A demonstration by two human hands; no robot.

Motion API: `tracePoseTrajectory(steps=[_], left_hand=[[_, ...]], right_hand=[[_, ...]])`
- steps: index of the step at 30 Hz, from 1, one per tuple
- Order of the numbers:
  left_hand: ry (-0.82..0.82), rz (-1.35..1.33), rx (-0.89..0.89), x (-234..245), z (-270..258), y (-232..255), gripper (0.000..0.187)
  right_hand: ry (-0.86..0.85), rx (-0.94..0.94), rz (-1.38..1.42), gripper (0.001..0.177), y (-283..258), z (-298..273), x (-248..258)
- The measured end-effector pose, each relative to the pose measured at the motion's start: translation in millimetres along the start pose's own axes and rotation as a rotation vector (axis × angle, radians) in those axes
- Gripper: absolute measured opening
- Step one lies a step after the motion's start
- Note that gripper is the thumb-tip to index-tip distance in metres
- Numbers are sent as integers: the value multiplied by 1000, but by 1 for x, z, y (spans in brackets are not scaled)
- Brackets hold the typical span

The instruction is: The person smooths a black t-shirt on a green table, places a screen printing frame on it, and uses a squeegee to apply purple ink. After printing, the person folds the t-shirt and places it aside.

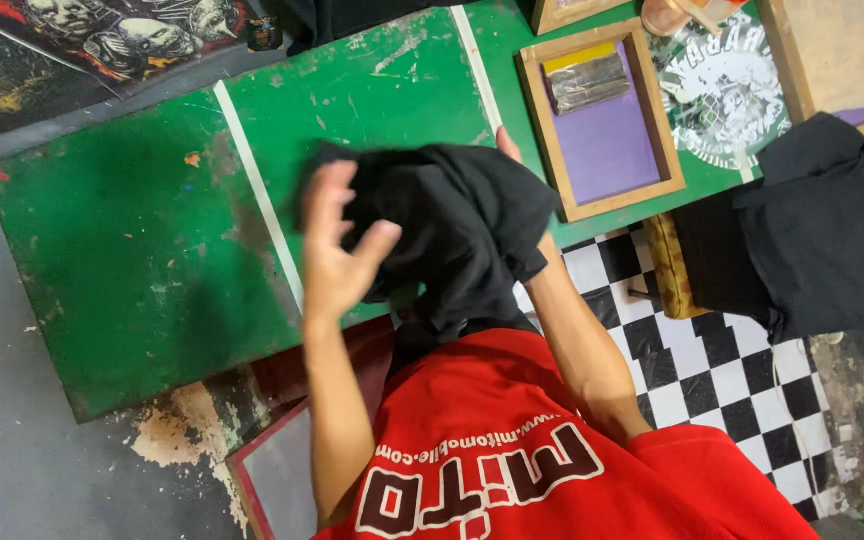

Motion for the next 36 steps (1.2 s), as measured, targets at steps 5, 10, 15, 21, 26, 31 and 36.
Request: tracePoseTrajectory(steps=[5,10,15,21,26,31,36], left_hand=[[-184,86,-202,-80,12,3,75],[-305,175,-198,-130,35,-13,31],[-45,-5,58,-118,64,-13,12],[-53,-80,137,-149,72,-3,20],[-73,-63,210,-163,59,0,26],[-90,-51,244,-159,45,-23,28],[-192,-147,269,-152,44,-2,45]], right_hand=[[-134,-103,-268,54,-12,20,7],[-269,-196,-535,61,-30,41,19],[-24,472,-919,76,-110,30,34],[-275,644,-927,23,-95,18,20],[-243,578,-907,27,-91,45,26],[-253,685,-991,17,-97,52,19],[-466,862,-1237,8,-91,31,-5]])
Point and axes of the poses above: each hand's wrist, its own z-axis towards the middle knuckle, its own x-axis out of the back of the hand, y = z × x, the point moved 7 cm from there along z, towards the middle knuckle, and after that the axes turned 1 degree about -z, right-handed, at the moved point
